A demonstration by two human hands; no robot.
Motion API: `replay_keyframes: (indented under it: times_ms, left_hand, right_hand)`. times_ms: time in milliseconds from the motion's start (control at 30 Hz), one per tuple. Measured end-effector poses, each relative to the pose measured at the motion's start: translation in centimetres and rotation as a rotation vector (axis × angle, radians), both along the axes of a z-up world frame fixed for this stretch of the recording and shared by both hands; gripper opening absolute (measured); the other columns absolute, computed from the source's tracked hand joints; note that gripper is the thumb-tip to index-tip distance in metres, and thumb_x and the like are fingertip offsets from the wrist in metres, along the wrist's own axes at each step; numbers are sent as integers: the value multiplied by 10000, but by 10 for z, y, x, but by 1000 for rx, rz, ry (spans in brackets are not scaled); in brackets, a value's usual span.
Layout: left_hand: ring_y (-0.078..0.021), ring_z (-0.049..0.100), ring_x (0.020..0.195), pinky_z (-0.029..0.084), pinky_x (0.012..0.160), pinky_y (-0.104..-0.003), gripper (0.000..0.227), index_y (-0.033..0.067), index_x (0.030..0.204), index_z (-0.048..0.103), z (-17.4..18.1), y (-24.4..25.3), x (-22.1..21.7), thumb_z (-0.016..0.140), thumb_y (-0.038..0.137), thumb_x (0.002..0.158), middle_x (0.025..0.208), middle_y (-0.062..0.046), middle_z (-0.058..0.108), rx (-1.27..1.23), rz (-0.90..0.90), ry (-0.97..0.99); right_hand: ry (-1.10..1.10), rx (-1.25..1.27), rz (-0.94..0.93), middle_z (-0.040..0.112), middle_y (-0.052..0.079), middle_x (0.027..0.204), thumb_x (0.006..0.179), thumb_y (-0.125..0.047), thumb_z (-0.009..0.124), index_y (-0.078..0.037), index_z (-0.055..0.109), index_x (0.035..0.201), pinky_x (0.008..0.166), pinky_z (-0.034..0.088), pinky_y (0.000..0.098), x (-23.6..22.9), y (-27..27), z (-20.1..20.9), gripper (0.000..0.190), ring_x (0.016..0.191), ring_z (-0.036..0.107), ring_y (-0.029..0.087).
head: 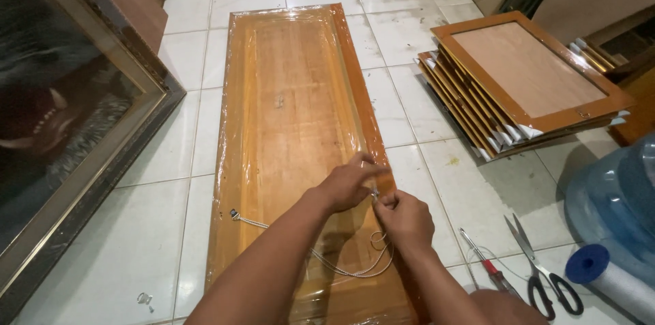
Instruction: Attaching a hanging string to the back of a picture frame using a screwdriver to secure hardware and scissors to cut the string.
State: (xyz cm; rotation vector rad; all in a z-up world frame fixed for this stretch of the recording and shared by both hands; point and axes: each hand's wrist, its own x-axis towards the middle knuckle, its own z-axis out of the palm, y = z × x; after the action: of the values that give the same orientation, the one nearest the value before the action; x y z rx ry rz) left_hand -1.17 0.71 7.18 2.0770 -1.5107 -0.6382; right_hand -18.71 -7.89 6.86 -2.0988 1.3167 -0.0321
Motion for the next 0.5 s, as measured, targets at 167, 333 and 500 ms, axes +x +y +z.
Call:
replay_keyframes:
  times_ms: [167,333,500]
  left_hand:
    - [-430,771,1206,644,1085,-572,230,283,1165,838,-28,-12,7,682,168,1042,1487,32,662,-59,-101,-227]
    - [-317,710,1280,663,1049,-510,174,264,1215,761,-8,-7,-3,636,315,1105,1371,68,654,47,-57,-270]
    - [-281,684,1356,566,1193,-481,335,236,1325,754,14,-15,-16,671,467,1096,1327,-25,734,-312,282,393]
  right_hand:
    - [-30,9,0,901,1,975,908,-410,817,-248,911,1028,906,664,486,-1,1,5,222,1072,844,341]
    - [-72,-73,37,874,40,1050,922,-408,857,-229,882,1088,940,663,501,3,7,21,246,1103,832,324]
    - [-472,3,-131,868,138,1244,1054,-300,738,-168,869,1280,1050,608,596,5,15,47,294,1284,738,450]
